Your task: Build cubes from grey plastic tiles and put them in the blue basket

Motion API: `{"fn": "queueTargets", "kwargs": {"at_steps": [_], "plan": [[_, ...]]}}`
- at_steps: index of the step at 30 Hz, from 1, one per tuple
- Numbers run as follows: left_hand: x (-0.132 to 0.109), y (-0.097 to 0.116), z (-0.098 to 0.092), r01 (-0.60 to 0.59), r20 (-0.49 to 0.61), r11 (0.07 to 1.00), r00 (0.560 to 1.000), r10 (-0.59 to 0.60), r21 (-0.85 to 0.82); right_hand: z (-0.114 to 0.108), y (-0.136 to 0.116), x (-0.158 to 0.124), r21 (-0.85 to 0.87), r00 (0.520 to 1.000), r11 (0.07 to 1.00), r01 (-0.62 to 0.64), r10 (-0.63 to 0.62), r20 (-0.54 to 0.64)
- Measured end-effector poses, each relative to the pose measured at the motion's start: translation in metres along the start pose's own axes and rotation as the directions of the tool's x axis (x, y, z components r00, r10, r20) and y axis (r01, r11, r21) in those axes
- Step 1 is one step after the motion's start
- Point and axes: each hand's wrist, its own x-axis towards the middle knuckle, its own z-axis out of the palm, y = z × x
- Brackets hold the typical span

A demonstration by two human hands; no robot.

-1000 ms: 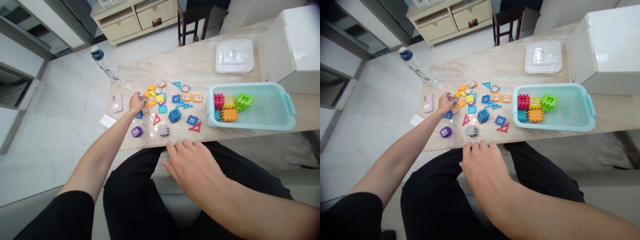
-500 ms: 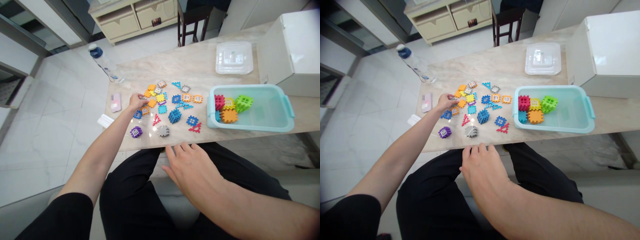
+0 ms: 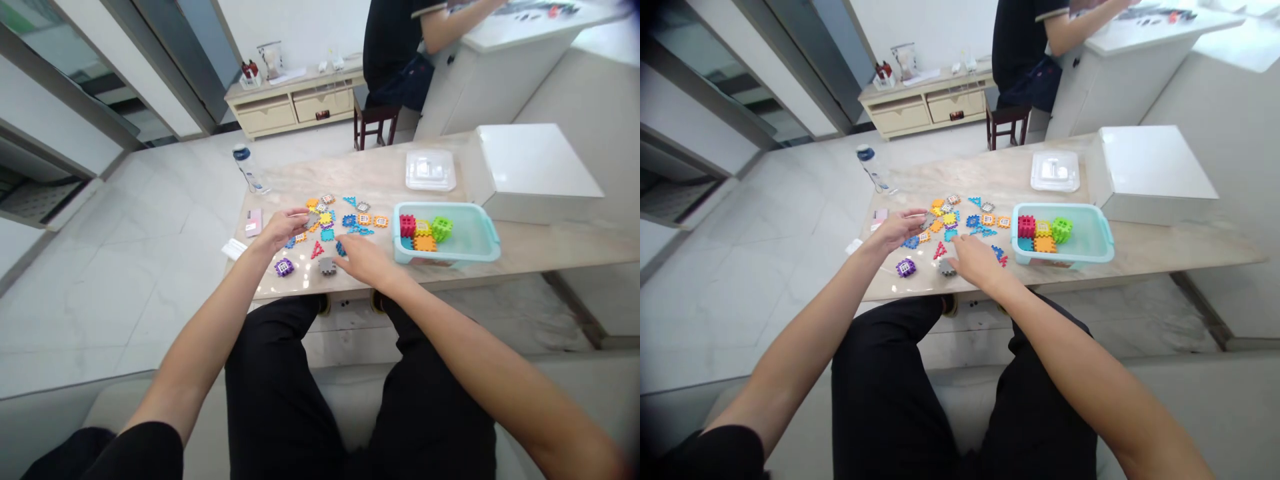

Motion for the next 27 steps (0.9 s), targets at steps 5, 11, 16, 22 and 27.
{"fn": "queueTargets", "kwargs": {"at_steps": [5, 11, 16, 22, 27], "plan": [[-0.051, -0.001, 0.039, 0.043, 0.14, 0.987, 0.99, -0.022, -0.152, -0.008, 0.017, 0.013, 0.266, 0.938, 0.951, 0.155, -0.057, -0.343], [-0.061, -0.02, 0.058, 0.18, 0.261, 0.944, 0.96, -0.106, -0.278, -0.021, 0.022, 0.017, 0.183, 0.924, 0.949, 0.258, -0.187, -0.334], [-0.053, -0.015, 0.048, -0.01, 0.084, 0.995, 0.996, 0.019, -0.104, -0.008, 0.026, 0.036, 0.446, 0.953, 0.89, 0.097, 0.047, -0.301], [-0.052, -0.026, 0.033, -0.229, 0.135, 0.966, 0.968, 0.212, 0.119, 0.024, 0.032, 0.057, 0.779, 0.94, 0.627, -0.01, 0.271, -0.206], [-0.048, -0.04, 0.032, -0.189, 0.117, 0.982, 0.975, 0.191, -0.027, 0.033, 0.032, 0.055, 0.81, 0.971, 0.578, -0.1, 0.234, -0.047]]}}
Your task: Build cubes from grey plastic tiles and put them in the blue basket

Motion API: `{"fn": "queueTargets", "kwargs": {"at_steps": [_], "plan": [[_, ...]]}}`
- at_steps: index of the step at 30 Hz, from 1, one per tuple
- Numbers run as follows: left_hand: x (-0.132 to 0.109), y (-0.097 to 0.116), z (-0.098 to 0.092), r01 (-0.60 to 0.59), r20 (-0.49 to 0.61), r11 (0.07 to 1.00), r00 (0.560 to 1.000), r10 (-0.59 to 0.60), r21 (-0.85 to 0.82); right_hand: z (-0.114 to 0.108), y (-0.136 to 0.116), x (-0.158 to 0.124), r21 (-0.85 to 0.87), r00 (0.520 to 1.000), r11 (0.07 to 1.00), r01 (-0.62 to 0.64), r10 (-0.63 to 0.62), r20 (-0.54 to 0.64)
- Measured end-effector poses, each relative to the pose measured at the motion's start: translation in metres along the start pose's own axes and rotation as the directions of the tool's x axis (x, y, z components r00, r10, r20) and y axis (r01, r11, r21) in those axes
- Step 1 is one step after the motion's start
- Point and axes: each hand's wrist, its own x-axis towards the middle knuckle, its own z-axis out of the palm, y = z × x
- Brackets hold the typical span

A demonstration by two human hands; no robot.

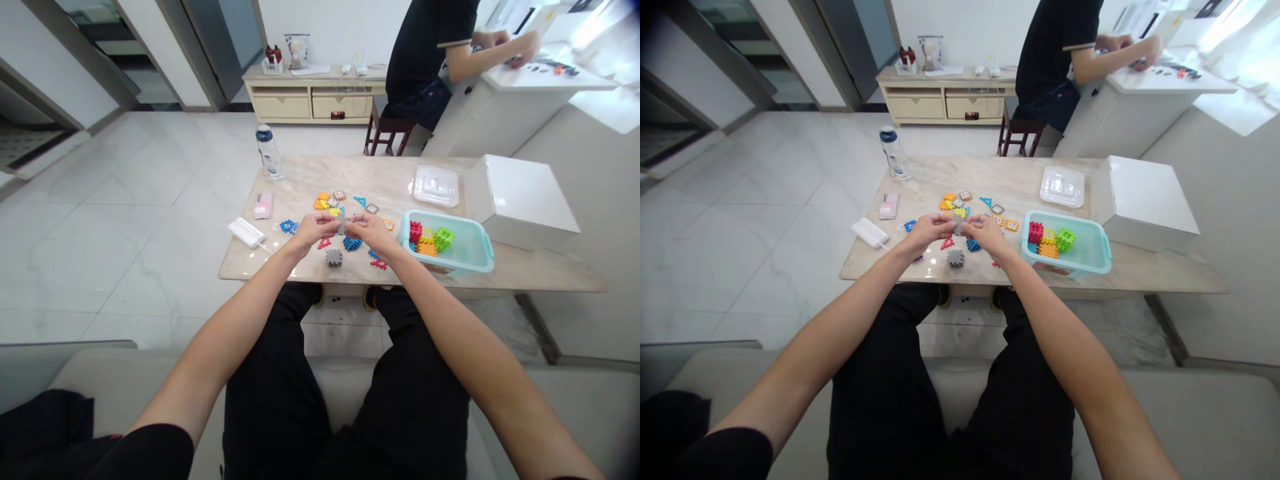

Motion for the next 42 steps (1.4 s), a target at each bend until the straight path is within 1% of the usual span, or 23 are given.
{"fn": "queueTargets", "kwargs": {"at_steps": [1, 2, 3, 4, 5, 6, 7, 9, 11, 13, 16, 18, 20, 21, 23, 25, 26, 27, 30, 35, 38, 42], "plan": [[0.001, -0.002, -0.001, 0.002, -0.002, 1.0, 1.0, -0.002, 0.01, -0.001, 0.0, -0.002, -0.106, 0.999, 0.994, 0.035, -0.034, 0.015], [0.001, -0.003, -0.002, -0.001, -0.003, 0.999, 1.0, 0.001, 0.045, -0.004, 0.0, -0.004, -0.249, 0.995, 0.963, 0.103, -0.097, 0.038], [0.001, -0.004, -0.004, -0.005, 0.0, 0.995, 1.0, 0.005, 0.098, -0.006, -0.001, -0.006, -0.403, 0.981, 0.894, 0.194, -0.177, 0.081], [0.001, -0.006, -0.005, -0.009, 0.011, 0.987, 1.0, 0.008, 0.158, -0.009, -0.001, -0.008, -0.535, 0.957, 0.793, 0.291, -0.252, 0.147], [0.001, -0.007, -0.006, -0.01, 0.026, 0.977, 1.0, 0.005, 0.212, -0.011, -0.002, -0.01, -0.624, 0.925, 0.683, 0.379, -0.306, 0.227], [0.001, -0.009, -0.007, -0.005, 0.044, 0.968, 0.999, -0.006, 0.25, -0.013, -0.003, -0.011, -0.672, 0.891, 0.587, 0.452, -0.332, 0.309], [0.001, -0.011, -0.007, 0.007, 0.062, 0.963, 0.998, -0.025, 0.269, -0.014, -0.004, -0.011, -0.69, 0.861, 0.517, 0.506, -0.337, 0.38], [0.002, -0.015, -0.006, 0.052, 0.071, 0.966, 0.995, -0.073, 0.254, -0.012, -0.005, -0.012, -0.696, 0.821, 0.437, 0.57, -0.324, 0.47], [0.004, -0.019, -0.004, 0.106, 0.042, 0.971, 0.992, -0.118, 0.214, -0.007, -0.005, -0.011, -0.705, 0.805, 0.39, 0.593, -0.3, 0.511], [0.007, -0.021, -0.003, 0.142, 0.013, 0.97, 0.989, -0.148, 0.199, -0.001, -0.004, -0.01, -0.722, 0.808, 0.364, 0.589, -0.279, 0.519], [0.01, -0.024, -0.004, 0.182, -0.02, 0.955, 0.983, -0.182, 0.234, 0.007, 0.0, -0.007, -0.748, 0.827, 0.352, 0.562, -0.248, 0.504], [0.011, -0.024, -0.007, 0.201, -0.064, 0.93, 0.98, -0.19, 0.307, 0.01, 0.004, -0.005, -0.767, 0.843, 0.351, 0.538, -0.22, 0.491], [0.013, -0.023, -0.014, 0.205, -0.137, 0.896, 0.977, -0.164, 0.393, 0.011, 0.008, -0.003, -0.792, 0.865, 0.348, 0.501, -0.178, 0.469], [0.014, -0.022, -0.018, 0.195, -0.183, 0.878, 0.975, -0.126, 0.438, 0.012, 0.01, -0.002, -0.808, 0.878, 0.345, 0.478, -0.15, 0.455], [0.016, -0.02, -0.027, 0.153, -0.283, 0.821, 0.959, 0.01, 0.55, 0.014, 0.014, -0.002, -0.833, 0.894, 0.334, 0.442, -0.085, 0.44], [0.016, -0.018, -0.035, 0.121, -0.334, 0.728, 0.93, 0.155, 0.675, 0.017, 0.018, -0.002, -0.841, 0.892, 0.322, 0.434, -0.026, 0.451], [0.015, -0.018, -0.038, 0.115, -0.337, 0.676, 0.919, 0.206, 0.728, 0.019, 0.019, -0.002, -0.84, 0.886, 0.317, 0.44, -0.003, 0.463], [0.014, -0.017, -0.04, 0.115, -0.331, 0.636, 0.915, 0.232, 0.763, 0.022, 0.021, -0.003, -0.838, 0.88, 0.312, 0.448, 0.014, 0.475], [0.011, -0.017, -0.041, 0.123, -0.314, 0.595, 0.921, 0.23, 0.794, 0.029, 0.024, -0.003, -0.834, 0.866, 0.301, 0.463, 0.046, 0.497], [0.007, -0.014, -0.036, 0.122, -0.294, 0.58, 0.932, 0.213, 0.805, 0.038, 0.024, -0.002, -0.837, 0.857, 0.255, 0.484, 0.057, 0.513], [0.006, -0.012, -0.035, 0.131, -0.301, 0.591, 0.933, 0.198, 0.796, 0.041, 0.025, -0.001, -0.845, 0.86, 0.228, 0.484, 0.051, 0.507], [0.005, -0.011, -0.037, 0.125, -0.303, 0.611, 0.933, 0.196, 0.782, 0.042, 0.03, 0.0, -0.848, 0.862, 0.216, 0.484, 0.052, 0.505]]}}
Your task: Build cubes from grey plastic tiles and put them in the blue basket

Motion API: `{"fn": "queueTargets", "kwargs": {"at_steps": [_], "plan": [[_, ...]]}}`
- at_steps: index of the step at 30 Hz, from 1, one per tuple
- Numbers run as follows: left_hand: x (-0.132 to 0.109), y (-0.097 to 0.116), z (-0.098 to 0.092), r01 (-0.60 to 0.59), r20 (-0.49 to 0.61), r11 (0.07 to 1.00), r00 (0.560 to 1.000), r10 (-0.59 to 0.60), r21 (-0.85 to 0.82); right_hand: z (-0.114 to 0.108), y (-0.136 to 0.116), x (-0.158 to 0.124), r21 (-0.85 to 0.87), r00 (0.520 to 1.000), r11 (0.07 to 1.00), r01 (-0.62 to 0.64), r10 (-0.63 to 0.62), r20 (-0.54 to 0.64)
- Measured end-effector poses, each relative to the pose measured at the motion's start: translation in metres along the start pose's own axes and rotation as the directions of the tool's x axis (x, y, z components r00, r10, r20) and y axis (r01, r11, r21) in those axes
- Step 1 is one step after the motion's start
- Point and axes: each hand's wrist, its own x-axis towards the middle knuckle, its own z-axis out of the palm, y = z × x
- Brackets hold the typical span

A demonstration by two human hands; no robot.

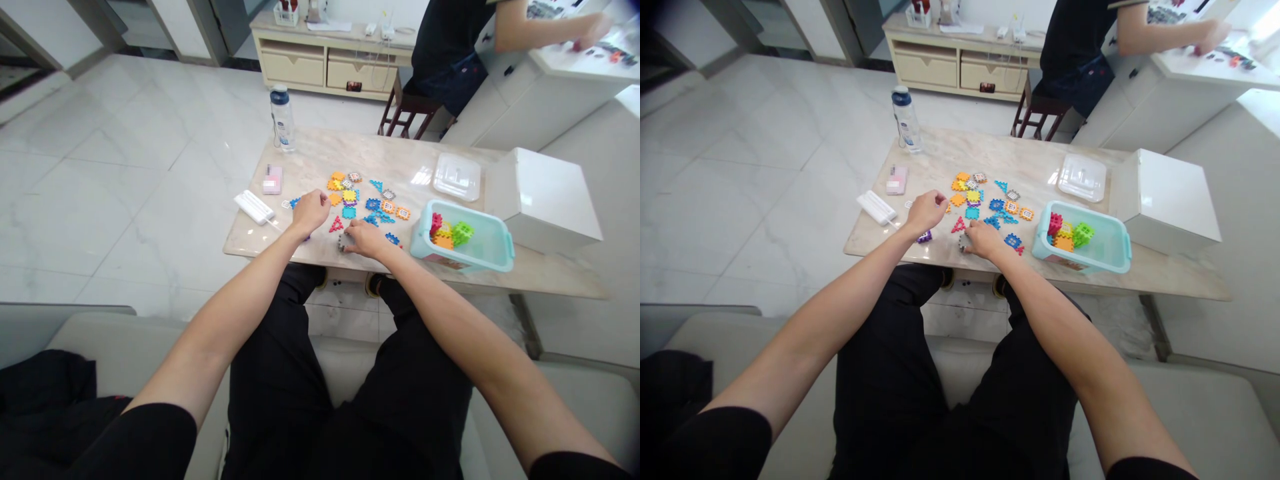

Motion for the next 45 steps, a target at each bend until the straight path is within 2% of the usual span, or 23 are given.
{"fn": "queueTargets", "kwargs": {"at_steps": [7, 27, 45], "plan": [[-0.001, -0.001, -0.003, 0.025, 0.001, 1.0, 1.0, -0.025, -0.015, 0.005, 0.001, 0.001, 0.007, 1.0, 1.0, -0.019, 0.019, -0.003], [-0.001, -0.003, 0.001, -0.01, 0.007, 1.0, 1.0, 0.01, -0.003, 0.003, -0.012, 0.002, -0.019, 0.996, 0.996, -0.091, 0.091, -0.011], [0.003, -0.007, 0.009, -0.03, 0.029, 0.999, 0.999, 0.029, 0.041, 0.004, 0.015, -0.004, 0.088, 0.996, 0.994, -0.065, 0.07, -0.053]]}}
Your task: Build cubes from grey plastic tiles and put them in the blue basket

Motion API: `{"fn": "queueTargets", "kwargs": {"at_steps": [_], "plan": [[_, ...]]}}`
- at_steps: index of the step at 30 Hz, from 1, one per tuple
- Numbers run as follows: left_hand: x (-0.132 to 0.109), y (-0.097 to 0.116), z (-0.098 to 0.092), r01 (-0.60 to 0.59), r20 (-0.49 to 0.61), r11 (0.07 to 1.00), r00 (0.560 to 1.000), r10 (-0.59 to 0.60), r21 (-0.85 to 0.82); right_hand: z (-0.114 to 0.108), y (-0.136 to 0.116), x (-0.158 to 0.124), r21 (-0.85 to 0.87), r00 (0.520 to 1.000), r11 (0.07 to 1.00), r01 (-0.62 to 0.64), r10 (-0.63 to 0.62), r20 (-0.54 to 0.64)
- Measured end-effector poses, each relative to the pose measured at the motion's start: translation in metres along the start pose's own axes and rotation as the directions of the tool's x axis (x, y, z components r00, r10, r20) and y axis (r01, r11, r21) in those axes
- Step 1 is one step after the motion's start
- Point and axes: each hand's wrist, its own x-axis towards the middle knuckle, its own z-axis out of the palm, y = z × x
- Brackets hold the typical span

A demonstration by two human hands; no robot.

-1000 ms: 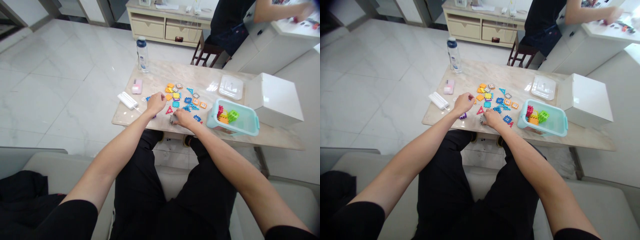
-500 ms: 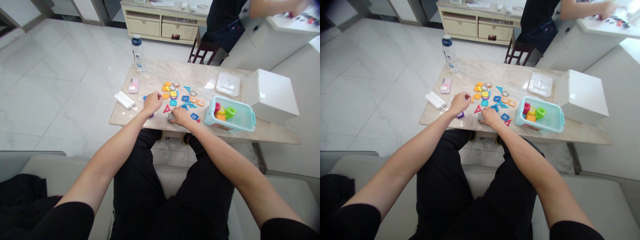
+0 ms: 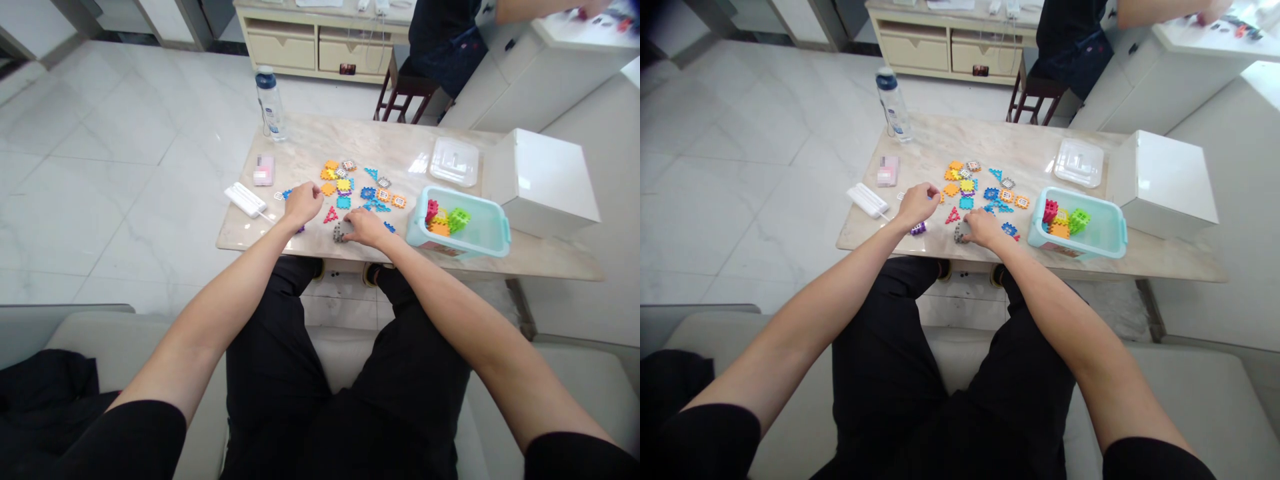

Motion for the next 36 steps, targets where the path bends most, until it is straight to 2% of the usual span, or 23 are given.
{"fn": "queueTargets", "kwargs": {"at_steps": [6, 12, 22, 36], "plan": [[0.0, -0.001, 0.002, -0.015, 0.003, 1.0, 1.0, 0.015, -0.006, 0.0, 0.006, -0.002, -0.056, 0.999, 0.998, 0.024, -0.022, 0.039], [-0.001, 0.001, 0.0, -0.009, 0.011, 1.0, 1.0, 0.009, -0.018, 0.008, 0.009, -0.001, -0.034, 0.999, 0.999, 0.034, -0.033, 0.037], [-0.001, 0.002, -0.002, -0.009, 0.02, 1.0, 1.0, 0.009, -0.017, 0.003, 0.0, -0.004, -0.015, 0.998, 0.999, -0.034, 0.034, 0.053], [-0.001, 0.001, -0.001, -0.027, 0.024, 0.999, 0.999, 0.026, 0.033, 0.003, -0.006, -0.002, -0.083, 0.995, 0.995, -0.055, 0.062, 0.083]]}}
